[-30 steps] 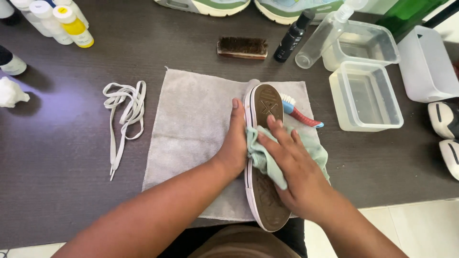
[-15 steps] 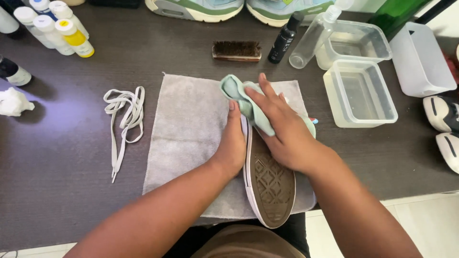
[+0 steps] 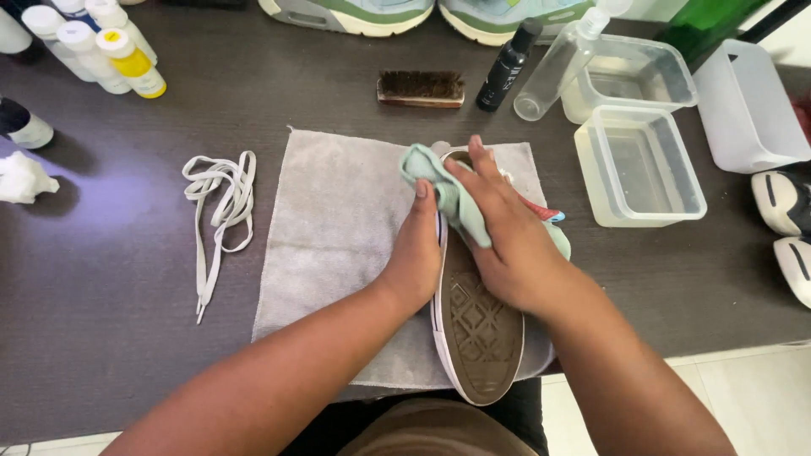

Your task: The person scrubs the sole of a white sneaker with a blue brush, then wipes the sole with a green cloth. The person dips the brush into a water container and continues scrubbing the shoe's side. The shoe is placed on a gray towel on a table with other cleaning supplies nearby.

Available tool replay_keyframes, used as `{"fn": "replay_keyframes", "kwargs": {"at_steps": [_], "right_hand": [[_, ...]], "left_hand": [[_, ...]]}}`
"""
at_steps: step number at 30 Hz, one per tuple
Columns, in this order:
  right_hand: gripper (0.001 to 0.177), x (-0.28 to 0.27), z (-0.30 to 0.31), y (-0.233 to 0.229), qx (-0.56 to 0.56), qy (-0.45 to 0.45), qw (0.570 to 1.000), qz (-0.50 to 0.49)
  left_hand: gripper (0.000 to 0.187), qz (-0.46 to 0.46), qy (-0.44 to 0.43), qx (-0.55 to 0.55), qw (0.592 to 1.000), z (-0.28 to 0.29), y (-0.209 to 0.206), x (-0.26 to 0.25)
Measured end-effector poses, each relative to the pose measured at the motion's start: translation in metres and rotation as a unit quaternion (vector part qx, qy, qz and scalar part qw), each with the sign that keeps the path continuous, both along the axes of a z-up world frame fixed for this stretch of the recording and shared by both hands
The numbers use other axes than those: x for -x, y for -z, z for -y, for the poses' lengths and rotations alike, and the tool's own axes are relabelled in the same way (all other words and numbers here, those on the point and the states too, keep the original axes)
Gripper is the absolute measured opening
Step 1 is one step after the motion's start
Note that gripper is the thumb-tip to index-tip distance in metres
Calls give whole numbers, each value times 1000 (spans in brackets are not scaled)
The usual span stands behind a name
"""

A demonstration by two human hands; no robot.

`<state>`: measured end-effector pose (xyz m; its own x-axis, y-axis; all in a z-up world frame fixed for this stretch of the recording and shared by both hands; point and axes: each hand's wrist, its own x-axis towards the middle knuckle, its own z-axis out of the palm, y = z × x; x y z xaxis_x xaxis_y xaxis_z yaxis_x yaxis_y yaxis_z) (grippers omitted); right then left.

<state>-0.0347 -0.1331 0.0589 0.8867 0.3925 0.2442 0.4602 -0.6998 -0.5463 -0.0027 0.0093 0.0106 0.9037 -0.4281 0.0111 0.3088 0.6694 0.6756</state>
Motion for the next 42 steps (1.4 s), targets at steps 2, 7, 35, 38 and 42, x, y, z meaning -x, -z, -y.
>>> {"fn": "replay_keyframes", "kwargs": {"at_steps": [2, 7, 35, 38, 42], "right_hand": [[79, -30, 5, 3, 2, 0, 1000, -7], [66, -48, -3, -3, -17, 69, 996, -46], [38, 135, 144, 5, -135, 219, 921, 291], [50, 141, 162, 19, -67, 248, 932, 257], [91, 149, 175, 55, 161, 250, 954, 40]], "left_hand": [[83, 40, -21, -55, 997, -2, 0, 1], [84, -2, -29, -228, 973, -17, -72, 24], [82, -108, 69, 11, 992, -11, -9, 3], [80, -109, 61, 15, 992, -10, -13, 4], [81, -99, 24, -2, 995, -11, -12, 4]]}}
